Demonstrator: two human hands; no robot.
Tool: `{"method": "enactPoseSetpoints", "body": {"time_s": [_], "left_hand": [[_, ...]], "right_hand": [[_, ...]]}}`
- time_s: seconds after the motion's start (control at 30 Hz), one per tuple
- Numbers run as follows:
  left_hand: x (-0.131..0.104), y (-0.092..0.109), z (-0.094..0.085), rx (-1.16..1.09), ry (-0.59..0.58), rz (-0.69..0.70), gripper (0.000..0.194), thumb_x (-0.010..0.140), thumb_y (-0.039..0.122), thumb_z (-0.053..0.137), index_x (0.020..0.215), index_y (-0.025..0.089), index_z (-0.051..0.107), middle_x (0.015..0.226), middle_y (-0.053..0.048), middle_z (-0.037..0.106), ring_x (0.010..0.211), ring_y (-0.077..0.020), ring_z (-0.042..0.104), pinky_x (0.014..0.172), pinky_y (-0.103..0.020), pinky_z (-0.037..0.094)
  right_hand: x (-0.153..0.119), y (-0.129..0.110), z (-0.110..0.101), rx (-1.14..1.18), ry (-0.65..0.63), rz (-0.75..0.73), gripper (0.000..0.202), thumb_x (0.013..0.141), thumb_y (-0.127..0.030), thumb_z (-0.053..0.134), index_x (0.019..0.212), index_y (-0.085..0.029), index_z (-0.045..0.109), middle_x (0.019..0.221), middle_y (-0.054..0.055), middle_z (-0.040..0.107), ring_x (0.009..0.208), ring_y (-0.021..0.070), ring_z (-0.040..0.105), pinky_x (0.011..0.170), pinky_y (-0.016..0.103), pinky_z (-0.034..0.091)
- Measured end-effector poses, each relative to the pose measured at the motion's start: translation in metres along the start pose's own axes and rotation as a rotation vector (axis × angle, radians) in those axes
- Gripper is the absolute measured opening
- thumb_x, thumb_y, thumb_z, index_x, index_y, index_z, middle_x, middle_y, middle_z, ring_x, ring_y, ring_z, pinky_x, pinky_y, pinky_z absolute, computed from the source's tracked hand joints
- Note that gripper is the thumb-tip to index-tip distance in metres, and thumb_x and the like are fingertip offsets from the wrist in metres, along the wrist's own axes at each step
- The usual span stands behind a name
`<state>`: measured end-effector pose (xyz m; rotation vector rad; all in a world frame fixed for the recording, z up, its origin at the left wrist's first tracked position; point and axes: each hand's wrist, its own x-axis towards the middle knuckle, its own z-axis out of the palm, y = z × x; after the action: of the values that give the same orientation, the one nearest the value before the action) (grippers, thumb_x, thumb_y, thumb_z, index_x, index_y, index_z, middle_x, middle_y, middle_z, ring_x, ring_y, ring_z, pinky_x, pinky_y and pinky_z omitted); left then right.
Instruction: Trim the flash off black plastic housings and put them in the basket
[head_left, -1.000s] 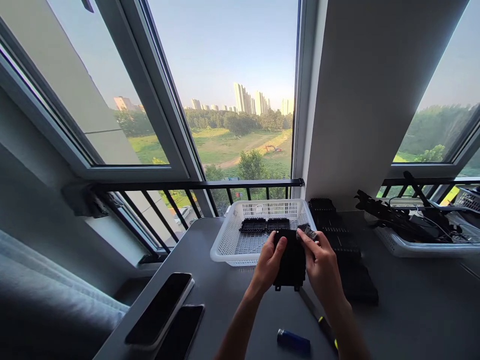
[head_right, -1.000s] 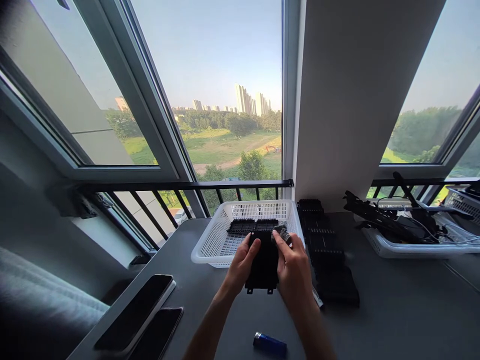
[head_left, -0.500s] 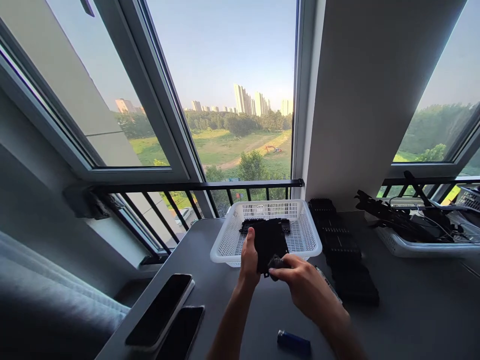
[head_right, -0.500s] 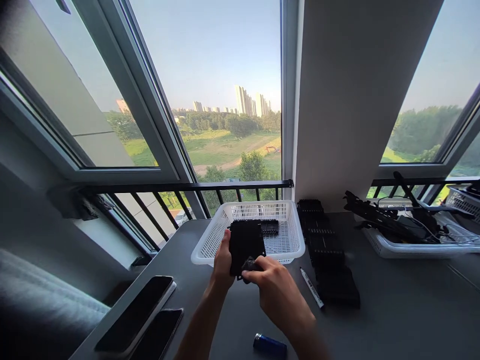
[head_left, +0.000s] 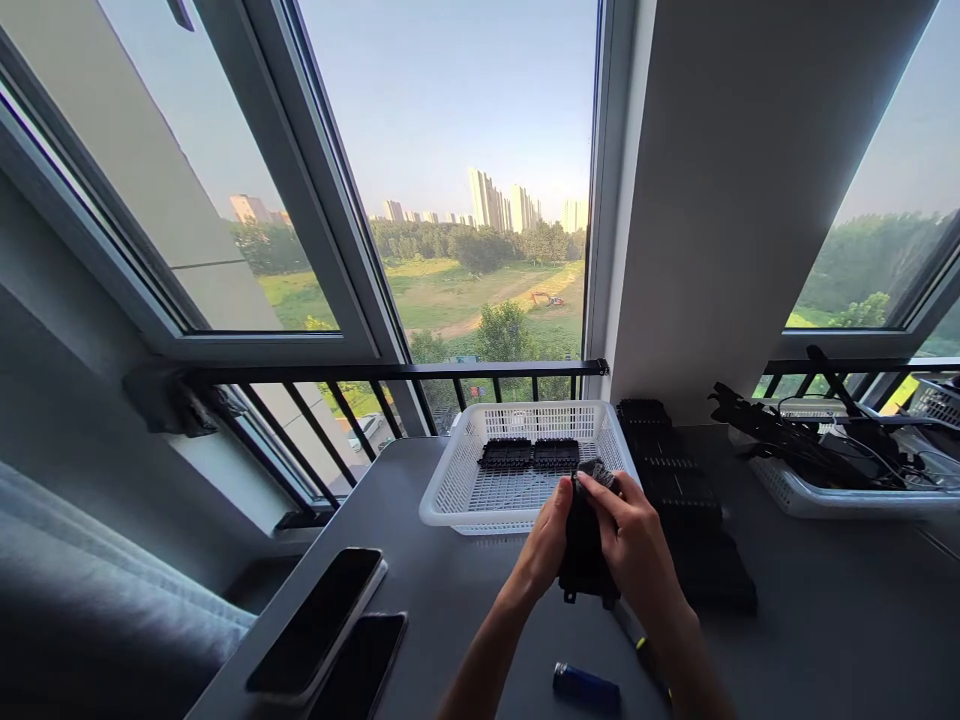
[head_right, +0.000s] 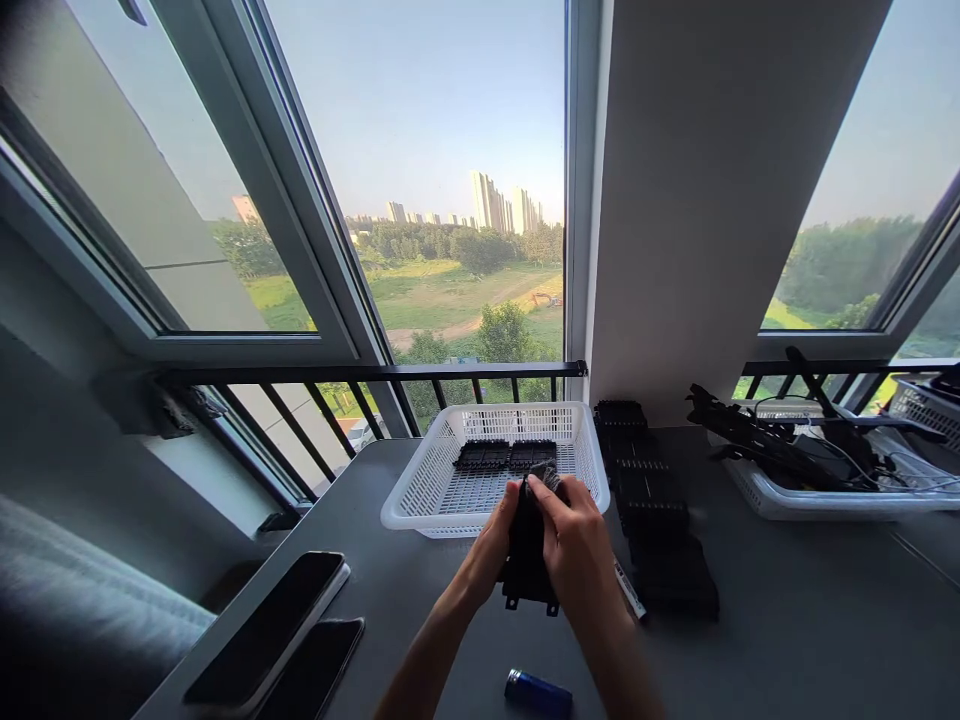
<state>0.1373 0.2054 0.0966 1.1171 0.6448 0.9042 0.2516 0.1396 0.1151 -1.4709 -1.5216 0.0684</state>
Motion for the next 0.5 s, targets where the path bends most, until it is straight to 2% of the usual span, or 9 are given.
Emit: {"method": "enactPoseSetpoints", "body": {"time_s": [0.1, 0.2, 0.3, 0.4, 0.47, 0.5], "left_hand": [[0.002, 0.001, -0.003, -0.049, 0.019, -0.052, 0.063, 0.075, 0.071, 0.055, 0.098, 0.014, 0.071, 0.104, -0.012, 0.073, 0.113, -0.0294, 0.061, 0.1, -0.038, 0.045], [0.007, 0.005, -0.007, -0.185, 0.112, -0.129, 0.067, 0.073, 0.074, 0.054, 0.095, 0.013, 0.069, 0.089, -0.01, 0.074, 0.096, -0.0274, 0.068, 0.087, -0.036, 0.053], [0.012, 0.011, -0.012, -0.321, 0.184, -0.096, 0.064, 0.075, 0.073, 0.054, 0.096, 0.014, 0.068, 0.081, -0.008, 0.074, 0.086, -0.0251, 0.071, 0.079, -0.034, 0.056], [0.015, 0.017, -0.017, -0.355, 0.213, -0.052, 0.06, 0.079, 0.07, 0.052, 0.098, 0.015, 0.068, 0.079, -0.007, 0.074, 0.085, -0.0248, 0.071, 0.077, -0.034, 0.057], [0.014, 0.02, -0.021, -0.337, 0.219, -0.044, 0.062, 0.08, 0.07, 0.05, 0.099, 0.014, 0.069, 0.08, -0.009, 0.075, 0.087, -0.0258, 0.071, 0.078, -0.035, 0.057], [0.014, 0.021, -0.021, -0.322, 0.214, -0.042, 0.063, 0.08, 0.07, 0.049, 0.099, 0.013, 0.07, 0.081, -0.009, 0.075, 0.088, -0.0266, 0.071, 0.08, -0.036, 0.057]], "right_hand": [[-0.001, -0.01, 0.0, -0.021, -0.113, -0.033, 0.043, 0.094, -0.013, 0.042, 0.129, -0.029, 0.061, 0.103, 0.008, 0.061, 0.095, 0.0211, 0.06, 0.085, 0.035, 0.053], [-0.003, -0.023, -0.003, -0.012, -0.325, -0.076, 0.051, 0.089, -0.004, 0.044, 0.127, -0.032, 0.063, 0.098, 0.005, 0.062, 0.087, 0.0181, 0.06, 0.077, 0.029, 0.052], [-0.007, -0.034, -0.007, -0.022, -0.451, -0.12, 0.056, 0.084, 0.003, 0.042, 0.118, -0.033, 0.068, 0.091, 0.003, 0.062, 0.081, 0.0162, 0.061, 0.071, 0.026, 0.05], [-0.011, -0.038, -0.011, -0.025, -0.511, -0.165, 0.054, 0.083, 0.004, 0.041, 0.108, -0.032, 0.073, 0.086, 0.002, 0.063, 0.076, 0.0146, 0.06, 0.067, 0.024, 0.048], [-0.012, -0.035, -0.014, -0.005, -0.472, -0.187, 0.051, 0.086, 0.001, 0.041, 0.111, -0.031, 0.071, 0.089, 0.003, 0.063, 0.076, 0.0146, 0.061, 0.068, 0.024, 0.049], [-0.012, -0.032, -0.015, 0.014, -0.412, -0.18, 0.048, 0.088, -0.002, 0.041, 0.115, -0.03, 0.069, 0.093, 0.004, 0.063, 0.078, 0.015, 0.061, 0.07, 0.025, 0.051]]}}
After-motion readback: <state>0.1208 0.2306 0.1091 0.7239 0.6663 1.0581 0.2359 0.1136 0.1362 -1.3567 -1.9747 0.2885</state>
